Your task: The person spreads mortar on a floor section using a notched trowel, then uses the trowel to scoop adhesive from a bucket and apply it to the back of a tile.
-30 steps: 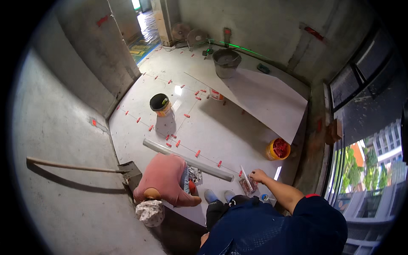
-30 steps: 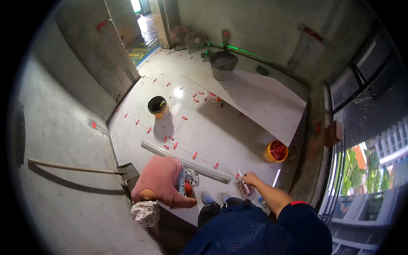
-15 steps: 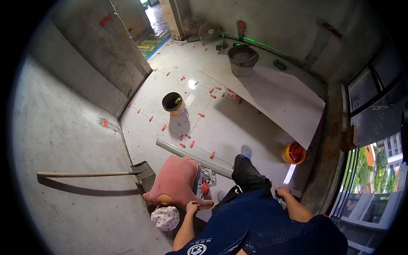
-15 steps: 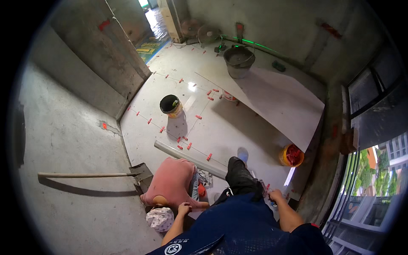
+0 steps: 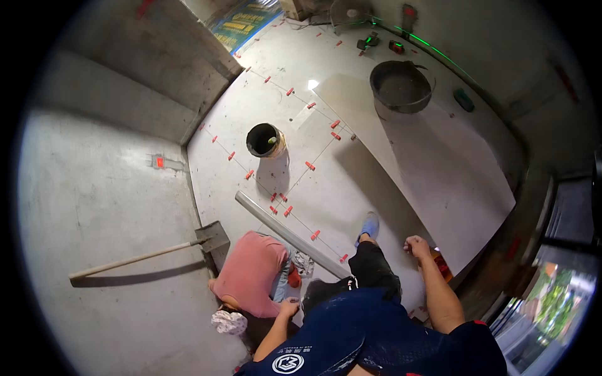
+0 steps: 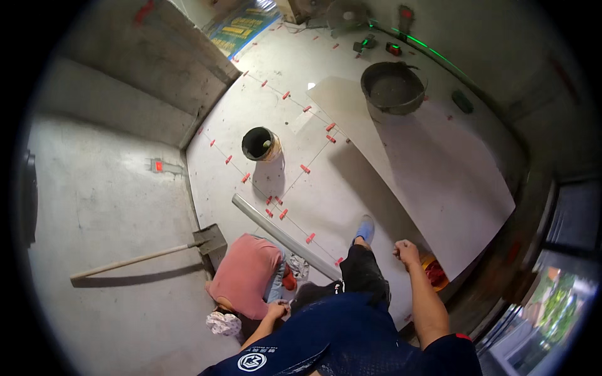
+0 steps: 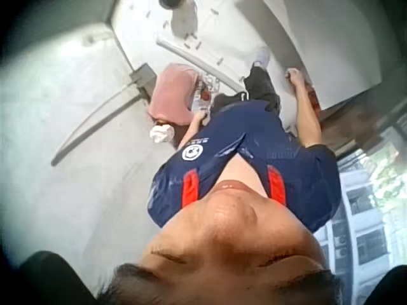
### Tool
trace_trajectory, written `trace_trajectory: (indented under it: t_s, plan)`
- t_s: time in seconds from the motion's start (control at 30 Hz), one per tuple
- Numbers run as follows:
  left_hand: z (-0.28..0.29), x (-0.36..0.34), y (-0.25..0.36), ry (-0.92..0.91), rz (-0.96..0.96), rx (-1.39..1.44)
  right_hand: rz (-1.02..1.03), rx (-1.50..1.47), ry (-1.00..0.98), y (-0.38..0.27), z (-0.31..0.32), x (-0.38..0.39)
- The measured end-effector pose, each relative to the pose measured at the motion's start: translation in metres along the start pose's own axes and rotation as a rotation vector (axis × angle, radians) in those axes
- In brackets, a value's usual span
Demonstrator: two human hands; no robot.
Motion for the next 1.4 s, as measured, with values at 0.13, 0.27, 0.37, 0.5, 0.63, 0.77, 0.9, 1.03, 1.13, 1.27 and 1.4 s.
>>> trace_trajectory:
  t_s: [0.13, 0.27, 0.37, 0.5, 0.63, 0.77, 0.9, 1.03, 1.13, 1.27, 1.4]
  plan:
    - [-0.082, 0.022, 0.115, -0.126, 0.048, -0.067, 0.025, 0.008, 0.044, -0.102, 0.069, -0.043]
    - [-0.109, 0.041, 0.169, -0.093, -0.185, -0.252, -0.058, 0.017, 0.104, -0.121, 0.081, -0.064]
    - [-0.116, 0.042, 0.228, -0.224, -0.051, -0.036, -0.161, 0.191, 0.012, -0.093, 0.102, -0.083]
    - [-0.130, 0.046, 0.339, -0.431, 0.126, 0.337, -0.122, 0.464, 0.005, -0.051, 0.172, -0.104]
    - [-0.120, -0.053, 0.294, -0.354, -0.234, -0.377, -0.376, 0.157, 0.008, -0.134, 0.091, -0.065]
    - [-0.106, -0.149, 0.320, -0.093, -0.277, -0.341, -0.337, 0.183, 0.138, -0.189, 0.067, -0.070]
    - [-0.073, -0.180, 0.464, 0.012, -0.173, -0.080, -0.397, 0.159, 0.116, -0.218, 0.047, -0.070]
    - [-0.036, -0.187, 0.515, -0.100, -0.158, 0.016, -0.461, 0.286, -0.010, -0.240, -0.045, -0.033]
    - [-0.034, -0.222, 0.541, -0.103, -0.119, 0.094, -0.489, 0.262, -0.022, -0.261, -0.087, -0.067]
    - [-0.039, -0.298, 0.571, -0.106, -0.065, 0.054, -0.483, 0.251, 0.014, -0.268, -0.118, -0.119]
    - [-0.048, -0.393, 0.566, 0.113, -0.048, 0.078, -0.657, 0.283, -0.066, -0.242, -0.128, -0.125]
Point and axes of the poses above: each hand's wrist, its own x-axis away from the middle knuckle, its own z-axis out of the back of the hand, y = z × x, the point moved 2 cm from there along -x, towards the middle knuckle, and after that the axes turned 5 degrees about z, right-handed, at the moved point
